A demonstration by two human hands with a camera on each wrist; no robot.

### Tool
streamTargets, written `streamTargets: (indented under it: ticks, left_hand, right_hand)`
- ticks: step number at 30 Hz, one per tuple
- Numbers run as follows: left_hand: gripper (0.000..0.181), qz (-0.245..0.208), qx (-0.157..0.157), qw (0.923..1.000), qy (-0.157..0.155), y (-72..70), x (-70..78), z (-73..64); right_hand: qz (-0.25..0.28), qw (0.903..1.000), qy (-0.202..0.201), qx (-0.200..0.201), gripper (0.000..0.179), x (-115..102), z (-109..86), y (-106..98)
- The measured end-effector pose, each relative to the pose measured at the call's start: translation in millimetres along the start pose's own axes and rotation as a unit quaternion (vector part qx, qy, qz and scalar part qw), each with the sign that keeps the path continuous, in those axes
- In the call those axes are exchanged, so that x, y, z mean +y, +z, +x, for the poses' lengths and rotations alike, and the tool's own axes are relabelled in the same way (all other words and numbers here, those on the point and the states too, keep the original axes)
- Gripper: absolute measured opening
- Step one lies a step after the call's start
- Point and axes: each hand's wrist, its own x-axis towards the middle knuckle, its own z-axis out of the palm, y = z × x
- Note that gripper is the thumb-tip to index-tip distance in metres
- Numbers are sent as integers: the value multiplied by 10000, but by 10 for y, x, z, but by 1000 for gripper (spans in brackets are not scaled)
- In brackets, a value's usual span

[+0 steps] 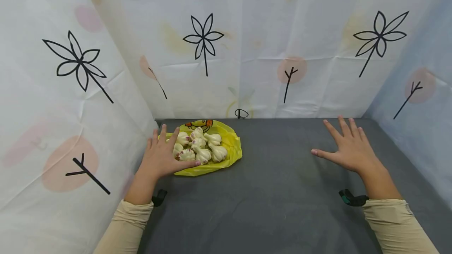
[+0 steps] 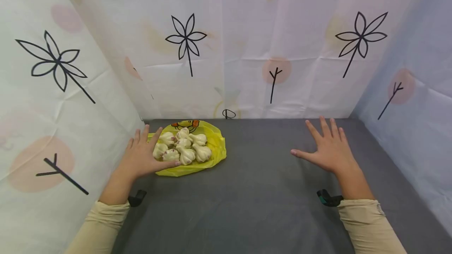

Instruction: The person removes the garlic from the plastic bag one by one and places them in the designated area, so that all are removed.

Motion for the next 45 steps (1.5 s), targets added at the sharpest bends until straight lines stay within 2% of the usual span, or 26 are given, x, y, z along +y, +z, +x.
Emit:
streamTargets:
  ticks: [4,8,12,16,21,24,28,35,42,45]
  left_hand:
    - [128,25,169,9998,142,12,-6,6]
    - [92,57,738,9958,536,32,-12,-1]
    - [66,-64,1235,9895,750,66,-17,-23]
    - [60,-369,1472,9853,779,127,-32,-49]
    - [63,-1090,1498,9782,939,241,-82,-63]
    - [69,-1369,1535,9733,1019,299,-105,-63]
    - [75,-1616,1685,9687,847,367,-157,-55]
    - [75,-2059,2172,9526,549,446,-289,-9]
    - [90,-2562,2076,9440,-106,438,-441,-39]
    - [98,-2617,1888,9457,-385,444,-512,-54]
  right_hand:
    - [37,10000,-53,25,109,7,6,-9]
    - [182,9998,-76,49,93,-28,-9,-23]
    - [703,9975,-66,27,81,-93,-43,0]
    - [1345,9905,-171,218,65,-177,-70,74]
    - [1819,9799,-477,663,41,-271,-81,219]
    - [1994,9746,-614,812,34,-333,-85,308]
    - [2245,9678,-751,855,31,-427,-73,401]
    - [2536,9580,-1022,865,30,-589,-51,508]
    - [2709,9505,-1198,937,28,-748,13,533]
    - [2851,9458,-1243,932,28,-818,51,545]
